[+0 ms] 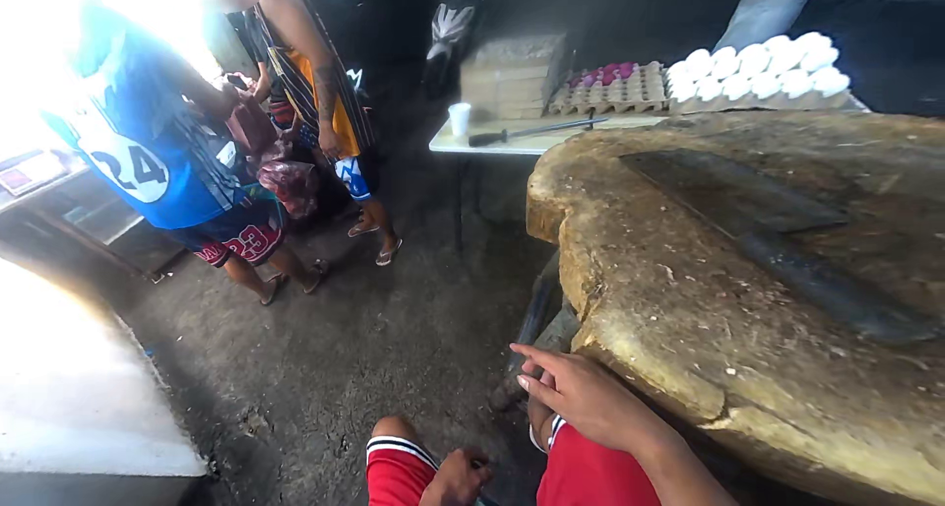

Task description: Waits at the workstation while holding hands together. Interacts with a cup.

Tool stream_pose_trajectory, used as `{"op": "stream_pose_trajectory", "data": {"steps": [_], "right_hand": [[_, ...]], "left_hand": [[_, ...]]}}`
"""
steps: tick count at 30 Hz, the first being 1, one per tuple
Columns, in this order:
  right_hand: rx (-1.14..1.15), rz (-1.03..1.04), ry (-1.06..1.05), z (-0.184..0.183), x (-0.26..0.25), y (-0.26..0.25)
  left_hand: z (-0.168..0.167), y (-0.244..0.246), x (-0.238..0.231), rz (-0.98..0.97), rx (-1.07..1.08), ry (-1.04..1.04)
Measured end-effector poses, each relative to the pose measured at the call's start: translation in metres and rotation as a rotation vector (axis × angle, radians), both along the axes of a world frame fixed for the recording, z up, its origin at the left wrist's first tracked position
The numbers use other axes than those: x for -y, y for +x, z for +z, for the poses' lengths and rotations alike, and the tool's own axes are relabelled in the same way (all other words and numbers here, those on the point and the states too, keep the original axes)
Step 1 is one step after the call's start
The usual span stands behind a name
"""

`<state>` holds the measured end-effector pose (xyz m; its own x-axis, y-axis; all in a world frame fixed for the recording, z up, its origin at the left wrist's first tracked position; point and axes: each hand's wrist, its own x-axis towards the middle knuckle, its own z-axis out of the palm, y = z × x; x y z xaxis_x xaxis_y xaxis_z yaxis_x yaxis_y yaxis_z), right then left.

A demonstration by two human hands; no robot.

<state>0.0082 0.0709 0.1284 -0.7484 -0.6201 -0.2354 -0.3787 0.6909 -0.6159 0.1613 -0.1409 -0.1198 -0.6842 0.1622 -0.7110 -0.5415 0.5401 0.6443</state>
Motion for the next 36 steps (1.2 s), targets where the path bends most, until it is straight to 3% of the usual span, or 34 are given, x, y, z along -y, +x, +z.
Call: {"op": "stream_pose_trajectory", "data": {"steps": [27,36], "right_hand": [[-0.13,-0.014,-0.086,-0.016,0.002,0.0],[0.012,0.055,-0.077,0.004,0.004,0.003]], "left_hand": [[0.008,0.0,0.007,0.018,-0.011,-0.016],[0.02,0.001,0.006,-0.003,-0.019,-0.029]]}}
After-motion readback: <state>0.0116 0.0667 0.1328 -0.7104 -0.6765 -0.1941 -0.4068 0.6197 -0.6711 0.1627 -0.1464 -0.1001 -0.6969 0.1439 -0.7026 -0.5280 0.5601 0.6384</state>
